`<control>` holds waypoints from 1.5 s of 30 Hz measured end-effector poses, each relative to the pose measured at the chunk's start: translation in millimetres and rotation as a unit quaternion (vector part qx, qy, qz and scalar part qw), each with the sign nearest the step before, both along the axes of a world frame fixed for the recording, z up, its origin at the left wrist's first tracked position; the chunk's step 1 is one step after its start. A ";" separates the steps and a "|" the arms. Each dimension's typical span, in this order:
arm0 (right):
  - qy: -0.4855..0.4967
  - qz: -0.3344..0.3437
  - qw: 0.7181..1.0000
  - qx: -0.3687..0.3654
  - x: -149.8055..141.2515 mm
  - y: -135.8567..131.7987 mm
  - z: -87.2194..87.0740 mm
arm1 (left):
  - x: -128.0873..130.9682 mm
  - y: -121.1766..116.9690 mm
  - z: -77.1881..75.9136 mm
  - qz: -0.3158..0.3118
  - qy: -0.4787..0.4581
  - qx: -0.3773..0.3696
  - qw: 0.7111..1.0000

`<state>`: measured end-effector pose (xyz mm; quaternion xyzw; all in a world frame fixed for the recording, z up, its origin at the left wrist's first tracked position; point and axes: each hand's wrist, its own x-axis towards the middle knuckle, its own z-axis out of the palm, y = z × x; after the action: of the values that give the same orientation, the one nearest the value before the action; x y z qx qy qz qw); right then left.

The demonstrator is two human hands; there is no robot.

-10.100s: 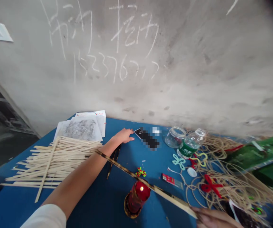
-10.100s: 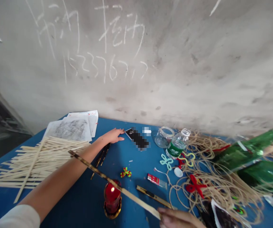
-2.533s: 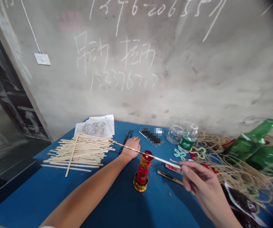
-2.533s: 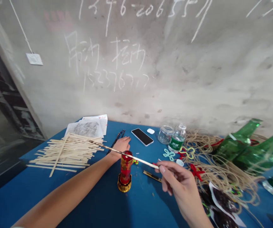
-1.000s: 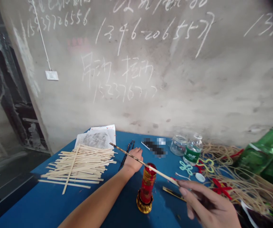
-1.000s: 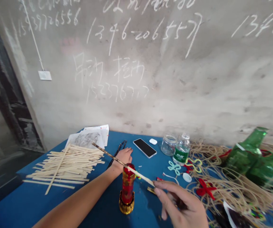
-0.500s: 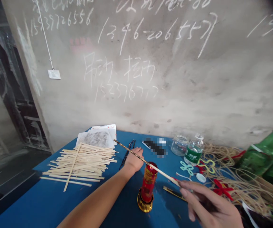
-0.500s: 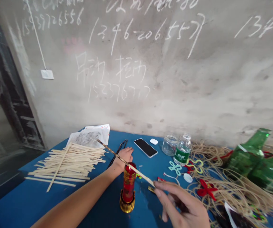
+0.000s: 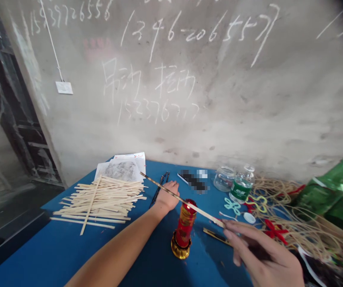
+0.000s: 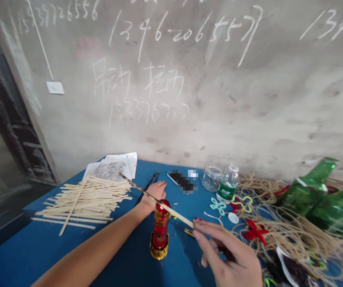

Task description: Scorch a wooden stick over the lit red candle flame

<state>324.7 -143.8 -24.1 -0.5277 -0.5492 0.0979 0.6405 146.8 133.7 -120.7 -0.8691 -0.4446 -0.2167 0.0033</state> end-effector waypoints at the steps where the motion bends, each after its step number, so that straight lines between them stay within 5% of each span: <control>1: -0.004 -0.005 1.000 0.008 -1.2 -0.7 1.0 | 0.1 0.1 -0.4 0.000 0.000 0.000 1.000; 23: -0.145 0.032 0.984 0.097 3.4 -2.8 7.7 | 3.1 1.7 -1.6 -0.017 -0.001 0.022 1.000; 45: -0.131 0.037 0.986 0.094 4.2 -5.5 4.0 | 2.4 11.3 -17.1 -0.021 -0.034 0.017 0.999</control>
<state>329.0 -149.3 -20.1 -0.4528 -0.6546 -0.0002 0.6054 149.2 145.0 -137.8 -0.8704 -0.4220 -0.2534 -0.0017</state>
